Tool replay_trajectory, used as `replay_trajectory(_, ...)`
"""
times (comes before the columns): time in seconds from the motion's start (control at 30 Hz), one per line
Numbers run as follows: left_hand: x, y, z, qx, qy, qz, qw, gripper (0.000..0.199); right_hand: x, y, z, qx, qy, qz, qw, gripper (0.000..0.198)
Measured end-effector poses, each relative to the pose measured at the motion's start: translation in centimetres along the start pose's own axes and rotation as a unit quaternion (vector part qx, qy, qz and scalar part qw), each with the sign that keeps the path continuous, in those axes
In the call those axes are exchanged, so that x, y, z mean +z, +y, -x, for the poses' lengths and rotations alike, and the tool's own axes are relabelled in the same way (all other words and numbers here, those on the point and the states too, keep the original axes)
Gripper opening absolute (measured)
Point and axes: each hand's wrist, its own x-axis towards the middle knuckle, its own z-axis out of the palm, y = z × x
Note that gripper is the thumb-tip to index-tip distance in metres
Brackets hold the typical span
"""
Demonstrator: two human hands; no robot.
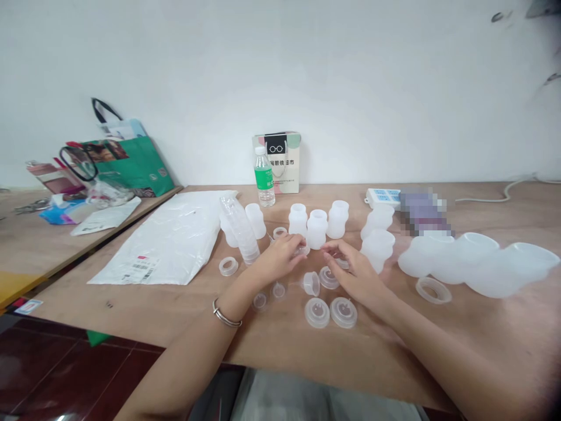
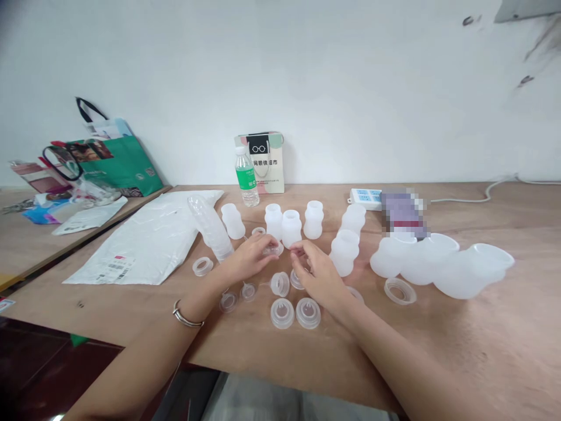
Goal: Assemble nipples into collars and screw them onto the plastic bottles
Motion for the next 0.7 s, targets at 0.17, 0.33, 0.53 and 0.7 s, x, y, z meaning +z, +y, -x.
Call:
replay_trajectory(0.17, -0.8, 1.4, 0.2, 0.04, 0.065, 0.141, 0.987, 0.019, 0.0, 0.1, 0.1, -0.112, -0.01, 0.035, 0.993, 0.034)
replay_trajectory(0.33, -1.0, 2.1, 0.2, 0.047, 0.084, 0.227, 0.969, 0.022, -0.1, 0.1, 0.0, -0.093, -0.011, 0.008, 0.996, 0.026)
replay_trajectory(0.53, -1.0, 2.1, 0.3, 0.038, 0.18, 0.205, 0.961, 0.022, -0.3, -0.3, 0.0, -0.027, 0.0, -0.064, 0.998, 0.016)
replay_trajectory(0.7, -0.7, 2.2, 0.4, 0.016, 0.241, 0.282, 0.929, 0.036, 0.0, -0.4, -0.1, 0.04, 0.033, -0.166, 0.985, 0.021)
